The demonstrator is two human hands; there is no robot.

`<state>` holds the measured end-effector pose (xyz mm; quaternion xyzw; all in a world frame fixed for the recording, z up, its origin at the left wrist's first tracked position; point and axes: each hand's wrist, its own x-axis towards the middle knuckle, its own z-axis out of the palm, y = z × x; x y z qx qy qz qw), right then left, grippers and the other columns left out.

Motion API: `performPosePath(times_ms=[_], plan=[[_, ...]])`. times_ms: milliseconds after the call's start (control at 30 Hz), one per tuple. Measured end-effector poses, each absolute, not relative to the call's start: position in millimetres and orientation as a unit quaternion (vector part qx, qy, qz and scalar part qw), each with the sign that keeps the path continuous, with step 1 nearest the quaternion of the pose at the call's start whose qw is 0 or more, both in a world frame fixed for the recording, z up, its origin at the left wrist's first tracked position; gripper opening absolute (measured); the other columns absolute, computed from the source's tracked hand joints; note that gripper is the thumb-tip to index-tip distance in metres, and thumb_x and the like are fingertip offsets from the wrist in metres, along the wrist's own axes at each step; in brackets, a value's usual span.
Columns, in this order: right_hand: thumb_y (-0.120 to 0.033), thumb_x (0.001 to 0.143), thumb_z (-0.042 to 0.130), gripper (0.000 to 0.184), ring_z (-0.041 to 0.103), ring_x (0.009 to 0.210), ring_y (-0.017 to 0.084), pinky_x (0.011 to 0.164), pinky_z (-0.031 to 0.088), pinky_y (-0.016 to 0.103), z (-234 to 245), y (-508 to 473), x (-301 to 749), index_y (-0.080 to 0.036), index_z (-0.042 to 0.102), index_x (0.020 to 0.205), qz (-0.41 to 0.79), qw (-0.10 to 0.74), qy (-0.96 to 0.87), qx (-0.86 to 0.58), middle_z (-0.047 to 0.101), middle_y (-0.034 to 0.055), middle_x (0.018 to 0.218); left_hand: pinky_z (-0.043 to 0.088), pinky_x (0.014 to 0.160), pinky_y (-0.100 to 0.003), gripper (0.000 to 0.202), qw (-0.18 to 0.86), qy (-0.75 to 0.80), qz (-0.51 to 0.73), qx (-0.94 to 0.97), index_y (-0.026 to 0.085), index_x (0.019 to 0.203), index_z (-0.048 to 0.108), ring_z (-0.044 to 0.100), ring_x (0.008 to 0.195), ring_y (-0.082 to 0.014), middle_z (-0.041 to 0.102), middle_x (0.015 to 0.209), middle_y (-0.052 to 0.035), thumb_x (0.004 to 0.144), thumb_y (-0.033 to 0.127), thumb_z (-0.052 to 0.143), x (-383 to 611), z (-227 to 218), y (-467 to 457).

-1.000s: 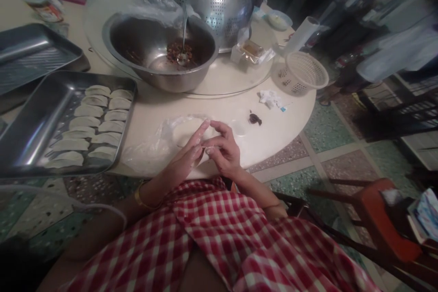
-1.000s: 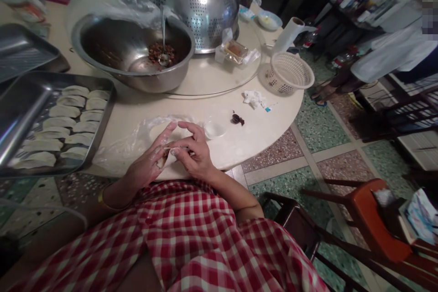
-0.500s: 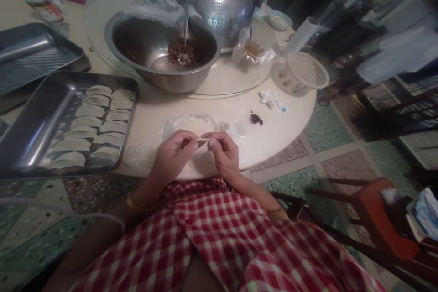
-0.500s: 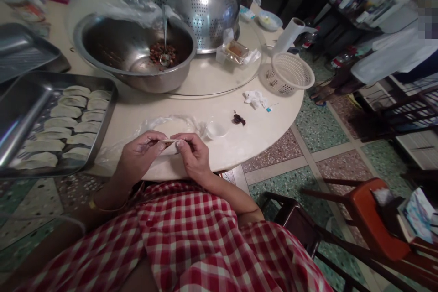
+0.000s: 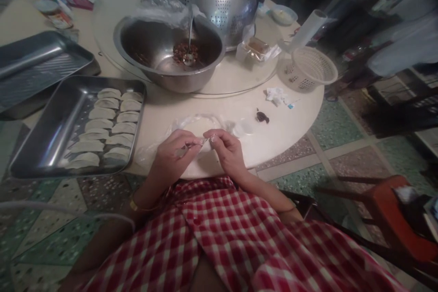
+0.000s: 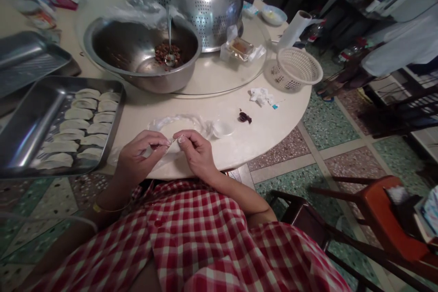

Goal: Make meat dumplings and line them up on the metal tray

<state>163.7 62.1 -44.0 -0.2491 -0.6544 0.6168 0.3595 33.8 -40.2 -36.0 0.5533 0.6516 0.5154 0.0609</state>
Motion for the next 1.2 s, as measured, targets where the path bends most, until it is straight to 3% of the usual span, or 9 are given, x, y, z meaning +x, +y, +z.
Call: performPosePath(times_ms=[167, 333, 500, 600, 800, 967, 1200], plan=[[-0.046, 0.092, 0.057, 0.026, 0.067, 0.091, 0.016, 0.086, 0.054, 0.033, -41.6, 57.9, 161.5, -0.024, 0.07, 0.085, 0.584, 0.387, -0.685, -0.199, 0.072, 0.0036, 0.091, 0.048, 0.062, -0.021, 0.008, 0.057, 0.664, 0.503, 0.551, 0.02, 0.082, 0.068, 0.061, 0.069, -0.0098, 0.067, 0.08, 0.0009, 0.086, 0.019, 0.062, 33.5, -27.7, -41.0], [-0.036, 0.095, 0.056, 0.021, 0.067, 0.093, 0.016, 0.087, 0.055, 0.034, -39.7, 56.1, 161.0, -0.024, 0.07, 0.086, 0.562, 0.4, -0.703, -0.17, 0.072, 0.0045, 0.094, 0.049, 0.066, -0.023, 0.005, 0.035, 0.666, 0.504, 0.549, 0.02, 0.081, 0.065, 0.063, 0.073, -0.0112, 0.068, 0.078, 0.0018, 0.086, 0.02, 0.063, 35.5, -26.6, -40.7], [-0.035, 0.095, 0.055, 0.021, 0.067, 0.093, 0.016, 0.087, 0.055, 0.034, -38.0, 56.5, 161.9, -0.024, 0.07, 0.086, 0.565, 0.384, -0.713, -0.157, 0.071, 0.0041, 0.095, 0.05, 0.066, -0.024, 0.004, 0.004, 0.685, 0.487, 0.542, 0.02, 0.089, 0.064, 0.062, 0.068, -0.0113, 0.068, 0.079, 0.0019, 0.086, 0.023, 0.064, 36.3, -26.3, -41.8], [-0.034, 0.092, 0.059, 0.015, 0.067, 0.097, 0.016, 0.089, 0.055, 0.034, -36.6, 58.2, 164.0, -0.024, 0.069, 0.089, 0.595, 0.356, -0.707, -0.139, 0.07, 0.004, 0.098, 0.05, 0.068, -0.025, 0.003, -0.008, 0.677, 0.488, 0.55, 0.021, 0.084, 0.064, 0.062, 0.072, -0.0125, 0.069, 0.078, 0.0019, 0.086, 0.023, 0.063, 35.7, -24.5, -41.7], [-0.029, 0.082, 0.069, 0.008, 0.066, 0.097, 0.017, 0.085, 0.054, 0.033, -36.0, 59.3, 164.0, -0.025, 0.069, 0.09, 0.616, 0.328, -0.696, -0.169, 0.069, 0.0035, 0.102, 0.049, 0.064, -0.024, 0.008, 0.07, 0.696, 0.523, 0.487, 0.02, 0.077, 0.063, 0.059, 0.066, -0.0111, 0.066, 0.074, 0.0022, 0.084, 0.024, 0.06, 38.0, -22.3, -39.4], [-0.026, 0.082, 0.069, 0.002, 0.066, 0.096, 0.017, 0.089, 0.053, 0.035, -38.9, 61.1, 161.7, -0.024, 0.07, 0.082, 0.61, 0.357, -0.684, -0.184, 0.069, 0.0032, 0.097, 0.052, 0.076, -0.025, 0.018, 0.112, 0.678, 0.534, 0.493, 0.021, 0.085, 0.068, 0.065, 0.08, -0.0128, 0.07, 0.086, -0.0005, 0.091, 0.023, 0.051, 38.7, -25.2, -43.5], [-0.031, 0.083, 0.069, 0.007, 0.066, 0.095, 0.017, 0.088, 0.053, 0.034, -38.3, 63.6, 161.8, -0.025, 0.072, 0.083, 0.598, 0.366, -0.687, -0.19, 0.07, 0.0034, 0.097, 0.052, 0.076, -0.027, 0.009, 0.087, 0.698, 0.506, 0.499, 0.021, 0.084, 0.067, 0.065, 0.079, -0.0136, 0.07, 0.084, -0.0002, 0.086, 0.026, 0.059, 31.1, -27.5, -49.3]])
